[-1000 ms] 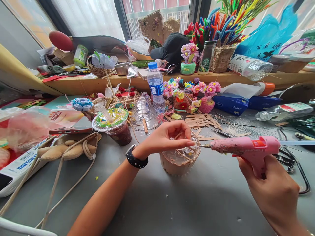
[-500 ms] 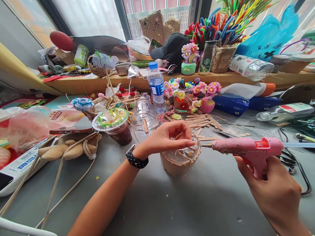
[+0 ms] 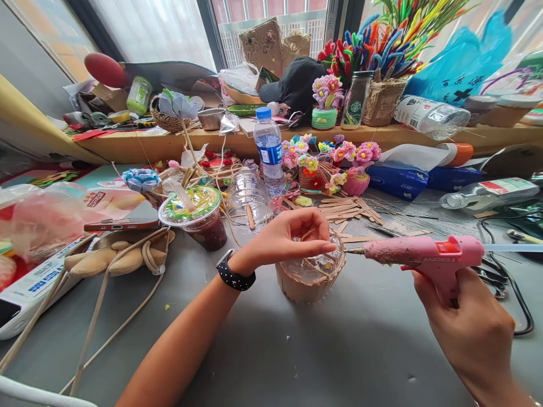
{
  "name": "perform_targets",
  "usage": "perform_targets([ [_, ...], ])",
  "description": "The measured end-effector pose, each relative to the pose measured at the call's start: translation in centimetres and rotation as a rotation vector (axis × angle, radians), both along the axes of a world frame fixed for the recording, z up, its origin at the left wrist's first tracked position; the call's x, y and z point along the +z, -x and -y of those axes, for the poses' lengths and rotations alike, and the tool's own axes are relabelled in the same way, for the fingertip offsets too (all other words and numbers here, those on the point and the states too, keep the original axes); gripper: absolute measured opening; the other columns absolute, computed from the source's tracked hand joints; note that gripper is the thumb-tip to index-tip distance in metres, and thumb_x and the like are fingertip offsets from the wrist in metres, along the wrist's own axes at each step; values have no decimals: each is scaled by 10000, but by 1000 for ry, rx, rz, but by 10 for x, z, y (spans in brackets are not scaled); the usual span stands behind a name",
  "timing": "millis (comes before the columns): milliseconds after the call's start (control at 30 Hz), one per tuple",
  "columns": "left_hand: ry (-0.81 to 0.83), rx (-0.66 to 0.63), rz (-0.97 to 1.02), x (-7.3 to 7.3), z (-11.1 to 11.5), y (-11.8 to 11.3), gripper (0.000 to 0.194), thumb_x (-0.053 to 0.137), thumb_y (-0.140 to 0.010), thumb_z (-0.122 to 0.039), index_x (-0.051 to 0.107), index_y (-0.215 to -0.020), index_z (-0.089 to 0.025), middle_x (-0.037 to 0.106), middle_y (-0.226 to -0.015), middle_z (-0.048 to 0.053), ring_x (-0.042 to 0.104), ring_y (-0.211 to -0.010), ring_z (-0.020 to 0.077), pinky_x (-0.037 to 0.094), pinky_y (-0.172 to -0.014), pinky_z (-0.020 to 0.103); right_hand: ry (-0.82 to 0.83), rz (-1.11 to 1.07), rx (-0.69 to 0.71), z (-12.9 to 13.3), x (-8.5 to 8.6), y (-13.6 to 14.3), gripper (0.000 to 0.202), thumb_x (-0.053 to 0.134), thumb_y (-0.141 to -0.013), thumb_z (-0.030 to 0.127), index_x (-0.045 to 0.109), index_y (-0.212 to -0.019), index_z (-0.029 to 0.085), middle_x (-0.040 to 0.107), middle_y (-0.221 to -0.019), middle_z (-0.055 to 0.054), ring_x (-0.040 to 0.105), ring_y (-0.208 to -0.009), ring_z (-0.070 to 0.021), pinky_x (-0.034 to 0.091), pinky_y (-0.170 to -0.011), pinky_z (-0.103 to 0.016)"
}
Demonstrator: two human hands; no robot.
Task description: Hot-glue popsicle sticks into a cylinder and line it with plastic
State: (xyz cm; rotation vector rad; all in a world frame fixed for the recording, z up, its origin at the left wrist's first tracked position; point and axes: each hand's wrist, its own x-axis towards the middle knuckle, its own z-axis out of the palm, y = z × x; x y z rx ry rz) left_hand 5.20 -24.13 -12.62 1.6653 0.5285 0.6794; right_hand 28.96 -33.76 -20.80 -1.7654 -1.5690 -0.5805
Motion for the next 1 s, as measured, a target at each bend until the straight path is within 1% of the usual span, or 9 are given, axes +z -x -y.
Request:
perform_targets([
  [367, 5, 6, 4, 1, 0, 0, 165, 624, -711, -206, 480, -714, -125, 467, -677, -26, 413, -598, 49, 333, -528, 173, -40, -4, 22, -1, 0, -1, 203, 427, -780, 400, 394, -700, 216, 394, -519, 36, 391, -421, -121, 264, -406, -224],
  [600, -1, 5, 5, 0, 0, 0, 168, 623, -713, -209, 477, -720, -125, 469, -684, -22, 415, -604, 51, 337, -536, 178, 32, -68, -10, 1, 0, -1, 165, 494, -737, 354, 420, -696, 211, 409, -552, 17, 432, -464, -138, 269, -447, -249],
  [733, 3, 9, 1, 0, 0, -1, 170, 624, -711, -215, 479, -719, -127, 469, -682, -20, 415, -605, 55, 337, -535, 180, 15, -79, -10, 1, 0, 0, 184, 494, -734, 374, 428, -679, 211, 392, -539, 24, 410, -446, -133, 257, -442, -255],
  [800, 3, 12, -5, 0, 0, -1, 177, 627, -707, -223, 479, -720, -128, 469, -681, -20, 412, -600, 56, 336, -534, 183, 16, -79, -13, 1, 1, 1, 162, 497, -738, 357, 461, -706, 203, 394, -543, 23, 402, -445, -131, 258, -446, -257],
  [867, 4, 15, -5, 1, 1, -1, 180, 629, -706, -225, 479, -720, -128, 469, -681, -21, 413, -600, 56, 338, -538, 184, 30, -84, -23, 0, 2, 3, 138, 494, -744, 322, 507, -775, 189, 402, -553, 19, 401, -454, -131, 265, -457, -259],
  [933, 3, 18, -6, 1, 1, -1, 177, 627, -708, -224, 479, -717, -128, 467, -683, -22, 413, -601, 55, 338, -539, 183, 40, -89, -27, 0, 3, 5, 158, 493, -747, 297, 532, -839, 175, 406, -558, 16, 402, -462, -133, 264, -460, -259],
  [1000, 0, 17, -8, 1, 1, -1, 171, 622, -714, -220, 477, -716, -128, 463, -686, -23, 411, -603, 54, 335, -537, 181, 39, -91, -25, 0, 3, 5, 165, 499, -748, 300, 534, -842, 170, 408, -558, 17, 401, -463, -130, 264, -461, -258],
])
